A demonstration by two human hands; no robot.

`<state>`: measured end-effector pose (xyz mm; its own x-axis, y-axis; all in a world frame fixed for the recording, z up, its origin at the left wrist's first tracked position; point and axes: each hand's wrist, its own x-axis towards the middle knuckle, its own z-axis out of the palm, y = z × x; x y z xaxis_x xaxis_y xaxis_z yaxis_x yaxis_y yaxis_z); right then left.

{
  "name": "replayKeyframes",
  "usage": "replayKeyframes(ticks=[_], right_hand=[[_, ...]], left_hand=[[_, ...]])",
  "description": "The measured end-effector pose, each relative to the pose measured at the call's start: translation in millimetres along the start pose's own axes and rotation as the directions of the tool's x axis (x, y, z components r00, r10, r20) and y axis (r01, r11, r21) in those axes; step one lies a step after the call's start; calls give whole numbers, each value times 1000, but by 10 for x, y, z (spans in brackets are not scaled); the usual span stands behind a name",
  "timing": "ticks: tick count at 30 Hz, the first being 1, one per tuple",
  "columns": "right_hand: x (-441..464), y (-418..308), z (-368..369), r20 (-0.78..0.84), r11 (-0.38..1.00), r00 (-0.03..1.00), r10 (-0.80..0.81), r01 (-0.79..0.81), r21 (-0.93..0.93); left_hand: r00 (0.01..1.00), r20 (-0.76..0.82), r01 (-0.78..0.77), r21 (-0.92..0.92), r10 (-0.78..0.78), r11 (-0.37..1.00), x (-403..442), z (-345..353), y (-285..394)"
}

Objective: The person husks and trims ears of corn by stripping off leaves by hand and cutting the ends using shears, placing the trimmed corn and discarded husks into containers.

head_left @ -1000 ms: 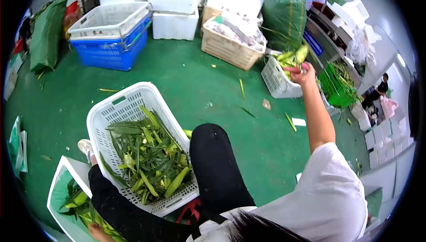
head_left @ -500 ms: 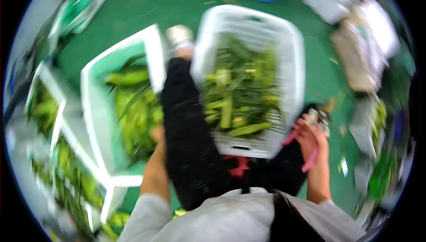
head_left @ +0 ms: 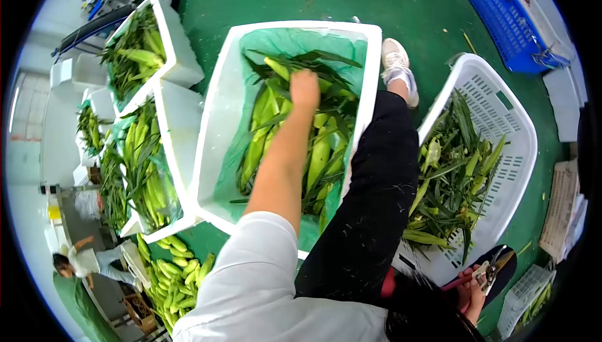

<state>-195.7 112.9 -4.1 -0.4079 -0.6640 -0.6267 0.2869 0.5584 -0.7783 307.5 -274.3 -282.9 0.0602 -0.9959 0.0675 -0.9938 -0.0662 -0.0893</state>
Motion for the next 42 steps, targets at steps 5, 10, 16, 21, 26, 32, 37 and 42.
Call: replayKeyframes(ticks=[5, 10, 16, 21, 26, 32, 37, 42], right_hand=[[97, 30, 176, 57, 999, 997, 54, -54, 8], [19, -107, 391, 110, 999, 993, 31, -33, 17], [-54, 125, 424, 455, 963, 884, -104, 204, -176], [-474, -253, 805, 735, 954, 676, -57, 254, -159], [-346, -509, 629, 767, 931, 591, -249, 366, 21], [23, -681, 50, 695, 839, 678, -240, 504, -203], [278, -707, -203, 770, 738, 569, -288, 645, -200], [170, -636, -182, 742, 898, 655, -142, 400, -181]], left_hand=[[898, 435, -241, 355, 69, 903, 377, 18, -177], [864, 496, 100, -340, 88, 935, -370, 69, -479], [755, 477, 640, -385, 450, -665, -1763, -1660, -243], [821, 466, 446, -161, 330, -881, -2429, -2962, 806], [836, 314, 528, -684, 449, -503, -2620, -3207, 1680], [825, 112, -181, -876, 554, 447, -2717, -3936, 2298], [553, 240, -180, -901, 798, 395, -2503, -3875, 2194], [260, 457, 397, -853, 850, 338, -2319, -3724, 2176]])
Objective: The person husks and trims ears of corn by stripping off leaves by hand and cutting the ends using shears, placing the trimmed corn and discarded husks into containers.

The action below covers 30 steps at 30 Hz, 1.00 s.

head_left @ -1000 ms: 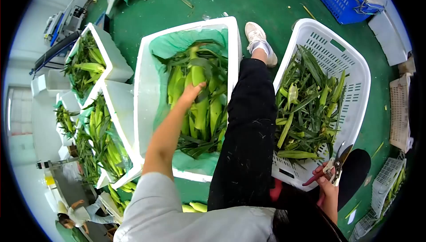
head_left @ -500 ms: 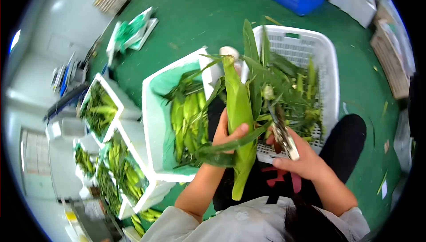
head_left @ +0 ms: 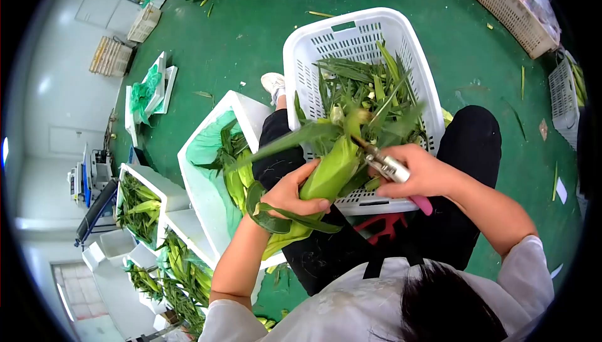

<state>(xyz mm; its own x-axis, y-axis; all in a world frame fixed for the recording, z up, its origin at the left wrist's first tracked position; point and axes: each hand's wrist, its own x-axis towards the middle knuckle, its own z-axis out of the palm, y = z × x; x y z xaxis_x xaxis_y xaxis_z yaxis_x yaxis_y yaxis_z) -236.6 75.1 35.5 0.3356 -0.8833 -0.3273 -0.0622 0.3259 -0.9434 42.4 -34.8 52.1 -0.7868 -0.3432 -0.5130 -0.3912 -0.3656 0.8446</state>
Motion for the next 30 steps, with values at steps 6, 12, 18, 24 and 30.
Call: replayKeyframes(ticks=[6, 12, 18, 24, 30], right_hand=[[-338, 12, 11, 180, 904, 981, 76, -144, 403], [-289, 71, -67, 243, 972, 959, -145, 92, 217], [-381, 60, 180, -178, 759, 981, 77, 58, 648], [-652, 253, 611, -162, 612, 986, 29, 111, 783], [-451, 449, 873, -225, 643, 941, 252, 11, 765]], left_hand=[[980, 197, 41, -154, -10, 987, -4, -74, -18], [877, 477, 262, -368, -61, 892, 203, -92, 50], [925, 379, 159, -292, -39, 943, 443, -29, 94], [817, -403, -497, -130, 413, 858, 825, 10, 271], [587, -695, -733, -238, 416, 637, 1037, 493, 294]])
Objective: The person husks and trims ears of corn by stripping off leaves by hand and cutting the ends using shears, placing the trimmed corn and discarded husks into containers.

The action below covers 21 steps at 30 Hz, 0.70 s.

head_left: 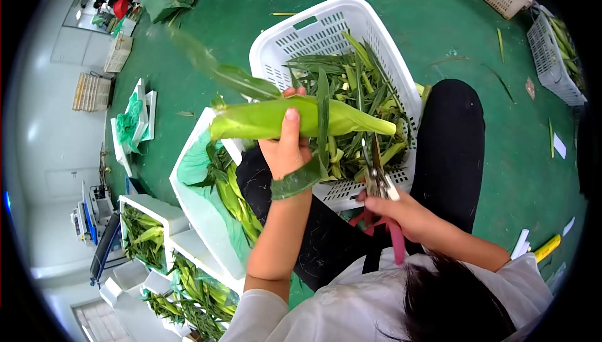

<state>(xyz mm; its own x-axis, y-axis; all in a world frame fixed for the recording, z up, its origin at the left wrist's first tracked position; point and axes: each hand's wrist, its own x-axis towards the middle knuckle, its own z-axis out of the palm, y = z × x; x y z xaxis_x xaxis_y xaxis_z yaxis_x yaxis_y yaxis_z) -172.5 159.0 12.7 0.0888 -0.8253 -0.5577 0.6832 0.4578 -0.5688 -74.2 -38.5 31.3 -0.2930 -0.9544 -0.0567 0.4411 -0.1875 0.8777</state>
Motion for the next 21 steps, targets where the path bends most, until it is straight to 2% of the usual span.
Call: replayKeyframes(ticks=[1, 2, 3, 4, 5, 7, 9, 10, 11, 12, 13, 14, 16, 17, 19, 20, 21], right_hand=[[113, -4, 12, -81, 999, 996, -42, 41, -13], [234, -18, 37, -157, 988, 976, -151, 151, -16], [352, -88, 11, -203, 986, 965, -167, 169, -8], [506, -77, -17, -245, 965, 933, -263, 253, -71], [656, -49, -56, -277, 934, 892, -357, 330, -141], [842, -46, -129, -253, 827, 823, -508, 384, -410], [846, -35, -176, -204, 659, 738, -643, 397, -638], [778, -36, -187, -205, 753, 805, -556, 385, -533], [684, -49, -199, -189, 834, 864, -467, 359, -420], [530, -83, -169, -133, 957, 951, -280, 266, -114], [379, -144, -164, 5, 983, 984, -177, 177, -43], [264, -163, -182, 48, 997, 996, -72, 73, -14], [111, -159, -173, -117, 992, 988, -101, 91, -87], [71, -207, -202, -203, 971, 971, -123, 75, -226], [31, -271, -232, -269, 956, 938, -220, 153, -249], [35, -283, -226, -284, 911, 901, -329, 224, -345], [55, -285, -228, -231, 798, 853, -468, 295, -525]], left_hand=[[998, -56, -11, -20, 10, 1000, -73, 23, -59], [993, -114, -26, -37, 21, 999, -146, 31, -127], [985, -172, -43, -52, 33, 998, -208, 19, -191], [988, -154, -23, 26, 26, 999, -247, -51, -279], [974, -218, -68, -37, 59, 997, -290, -18, -352], [925, -373, -117, -95, 74, 989, -266, 36, -402], [905, -424, -35, -168, -40, 985, -193, -39, -359], [891, -429, 68, -196, -148, 978, -123, -134, -350], [845, -426, 247, -223, -322, 943, 17, -288, -305], [832, -337, 370, -253, -440, 894, 92, -384, -272], [802, -242, 485, -270, -546, 832, 151, -431, -207], [810, -183, 521, -211, -557, 827, 243, -686, -328], [870, -177, 439, -146, -460, 887, 231, -756, -284], [889, -164, 413, -119, -428, 903, 173, -718, -197], [913, -133, 370, -136, -387, 919, 130, -812, -203], [918, -121, 361, -135, -377, 923, 94, -807, -171], [923, -110, 354, -132, -368, 926, 58, -797, -141]])
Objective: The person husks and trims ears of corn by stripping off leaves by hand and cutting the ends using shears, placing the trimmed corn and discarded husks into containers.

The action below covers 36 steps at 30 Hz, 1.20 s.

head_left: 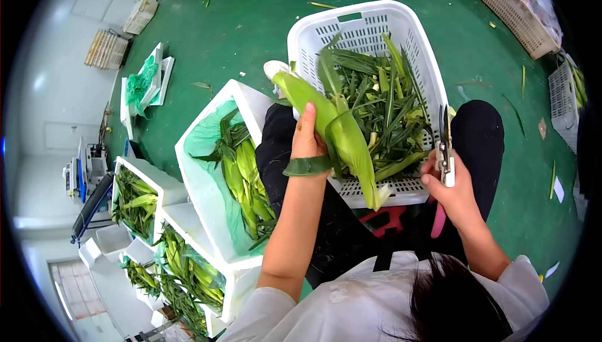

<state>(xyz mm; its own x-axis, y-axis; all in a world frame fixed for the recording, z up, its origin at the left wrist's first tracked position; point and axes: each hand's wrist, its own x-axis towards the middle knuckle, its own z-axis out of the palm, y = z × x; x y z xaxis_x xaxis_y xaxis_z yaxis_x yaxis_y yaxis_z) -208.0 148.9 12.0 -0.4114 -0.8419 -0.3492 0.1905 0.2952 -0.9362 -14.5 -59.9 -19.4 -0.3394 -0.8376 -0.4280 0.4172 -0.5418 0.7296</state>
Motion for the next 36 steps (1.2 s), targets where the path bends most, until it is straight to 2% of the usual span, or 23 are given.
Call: replayKeyframes(ticks=[1, 2, 4, 6, 8, 9, 10, 12, 13, 14, 15, 16, 17, 18, 20, 22, 24, 26, 28, 29, 30, 32, 36], right_hand=[[26, -100, 40, -2, 975, 997, -74, 72, -210], [66, -217, 86, 6, 902, 989, -147, 137, -410], [194, -87, 204, 110, 892, 979, -172, 203, -404], [249, -39, 423, 181, 898, 974, -137, 199, -393], [288, -22, 436, 227, 967, 973, -39, 94, -238], [251, -12, 434, 226, 992, 974, 10, -39, 124], [208, -97, 335, 267, 913, 955, 131, -221, 341], [258, -159, 73, 347, 917, 937, 30, -164, 363], [279, -289, 69, 196, 994, 980, 17, 5, -111], [299, -374, 61, 58, 811, 995, -81, 100, -576], [312, -317, 40, 72, 586, 940, -333, 266, -765], [325, -297, 53, 45, 554, 940, -337, 237, -798], [290, -323, 83, 66, 645, 949, -308, 259, -719], [252, -356, 131, 89, 727, 955, -283, 274, -630], [222, -385, 215, 306, 880, 948, -84, 214, -423], [318, -233, 353, 422, 928, 903, -76, 219, -301], [424, -285, 486, 420, 961, 903, -92, 190, -200], [592, -284, 526, 453, 942, 861, -231, 314, -116], [578, -441, 442, 497, 991, 867, -26, 86, -98], [560, -390, 392, 473, 997, 880, -45, 72, -39], [492, -452, 349, 468, 983, 880, 82, -150, 110], [393, -524, 262, 437, 903, 880, 188, -329, 276], [231, -605, 249, 362, 903, 929, 77, -219, 370]], left_hand=[[998, 57, 16, -104, -10, 994, -29, 15, 1], [996, 24, -86, -34, 87, 996, -135, 123, 10], [982, 32, -184, -107, 188, 977, -216, 256, -56], [989, 14, -145, -148, 149, 978, -252, 277, -52], [994, 26, -93, -276, 104, 957, -243, 282, 33], [996, 49, -53, -376, 77, 925, -230, 263, 121], [997, 65, -13, -469, 50, 883, -244, 215, 188], [967, 223, 22, -552, 122, 834, -179, 53, 265], [966, 240, 55, -561, 99, 826, -170, 5, 316], [961, 267, 97, -569, 72, 816, -147, -20, 359], [936, 338, 80, -474, 97, 877, -120, -56, 347], [904, 413, 62, -374, 107, 925, -116, -80, 316], [957, 289, 93, -323, 4, 942, -168, -27, 312], [955, 297, 68, -194, -7, 979, -151, -85, 237], [933, 357, -85, 68, 56, 994, -217, -66, 103], [922, 382, -147, 195, 63, 970, -385, 16, 76], [936, 340, -229, 386, 93, 893, -468, -48, -33], [940, 337, -187, 389, 50, 902, -512, -95, -121], [946, 323, -83, 293, -17, 953, -584, -55, -129], [946, 323, -116, 323, 6, 939, -603, -57, -116], [945, 325, -148, 353, 27, 924, -618, -58, -105], [940, 336, -206, 406, 65, 890, -622, -57, -115], [865, 495, -396, 579, 79, 713, -543, -37, -170]])
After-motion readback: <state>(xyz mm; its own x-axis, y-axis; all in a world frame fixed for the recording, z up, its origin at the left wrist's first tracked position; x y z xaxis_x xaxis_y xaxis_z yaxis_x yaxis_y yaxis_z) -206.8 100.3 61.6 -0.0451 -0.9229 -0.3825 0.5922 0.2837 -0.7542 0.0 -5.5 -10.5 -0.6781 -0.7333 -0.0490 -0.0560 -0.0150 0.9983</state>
